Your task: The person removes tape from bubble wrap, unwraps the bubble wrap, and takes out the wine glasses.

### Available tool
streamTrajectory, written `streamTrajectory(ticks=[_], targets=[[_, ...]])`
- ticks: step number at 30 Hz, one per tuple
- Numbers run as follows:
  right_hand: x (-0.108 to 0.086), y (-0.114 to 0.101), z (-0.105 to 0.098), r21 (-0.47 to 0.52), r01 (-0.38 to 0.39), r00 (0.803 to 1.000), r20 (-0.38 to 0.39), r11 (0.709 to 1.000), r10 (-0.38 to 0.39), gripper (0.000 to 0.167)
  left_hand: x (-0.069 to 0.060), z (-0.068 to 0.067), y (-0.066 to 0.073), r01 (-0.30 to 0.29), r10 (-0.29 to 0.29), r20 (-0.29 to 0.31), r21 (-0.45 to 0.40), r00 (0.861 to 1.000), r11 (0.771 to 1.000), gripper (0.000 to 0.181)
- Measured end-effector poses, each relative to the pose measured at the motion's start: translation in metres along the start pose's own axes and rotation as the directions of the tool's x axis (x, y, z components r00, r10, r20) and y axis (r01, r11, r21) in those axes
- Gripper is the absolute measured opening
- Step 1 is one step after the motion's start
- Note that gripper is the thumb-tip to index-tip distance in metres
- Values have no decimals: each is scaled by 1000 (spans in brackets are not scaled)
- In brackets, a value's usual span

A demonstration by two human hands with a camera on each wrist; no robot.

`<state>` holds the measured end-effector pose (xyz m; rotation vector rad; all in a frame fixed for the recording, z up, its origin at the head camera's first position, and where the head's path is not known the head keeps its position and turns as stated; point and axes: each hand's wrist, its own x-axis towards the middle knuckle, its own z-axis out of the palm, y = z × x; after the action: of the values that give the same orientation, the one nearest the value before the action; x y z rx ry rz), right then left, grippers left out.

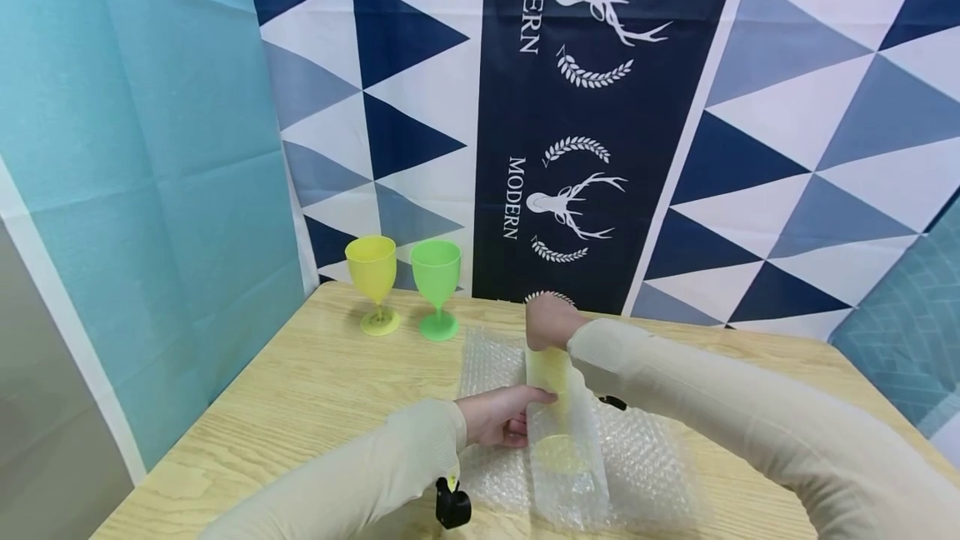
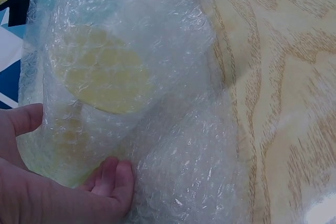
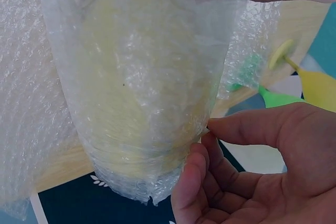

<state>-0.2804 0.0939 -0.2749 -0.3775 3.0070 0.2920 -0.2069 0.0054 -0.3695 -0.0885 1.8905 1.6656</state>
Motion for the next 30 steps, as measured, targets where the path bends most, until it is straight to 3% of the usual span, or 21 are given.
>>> streamTrajectory(ticks=[7, 10, 14, 16, 19, 23, 27, 30], targets=[[-1, 12, 1, 134, -18, 1000, -13, 991, 20, 5, -1, 0, 3, 7, -7, 23, 7, 1000, 1000, 21], [1, 18, 2, 195, -28, 1000, 13, 980, 26, 17, -1, -2, 4, 15, -16, 31, 10, 999, 1000, 22], [3, 26, 3, 339, -78, 996, 69, 938, 58, 26, -2, -2, 4, 20, -20, 33, 12, 999, 1000, 27], [2, 31, 4, 452, -119, 992, 95, 884, 85, 27, -2, -2, 4, 23, -23, 33, 14, 999, 1000, 28], [0, 38, 5, 621, -182, 983, 135, 762, 125, 27, -2, -2, 5, 25, -26, 31, 15, 999, 1000, 28], [-4, 46, 7, 744, -246, 969, 187, 621, 161, 20, -2, -2, 5, 16, -17, 32, 15, 999, 1000, 28], [-8, 50, 8, 807, -286, 958, 222, 517, 183, 18, -2, -2, 4, 3, -3, 34, 16, 999, 1000, 28], [-9, 52, 8, 831, -307, 951, 251, 464, 179, 17, -3, -2, 4, 0, 0, 29, 18, 1000, 1000, 28]])
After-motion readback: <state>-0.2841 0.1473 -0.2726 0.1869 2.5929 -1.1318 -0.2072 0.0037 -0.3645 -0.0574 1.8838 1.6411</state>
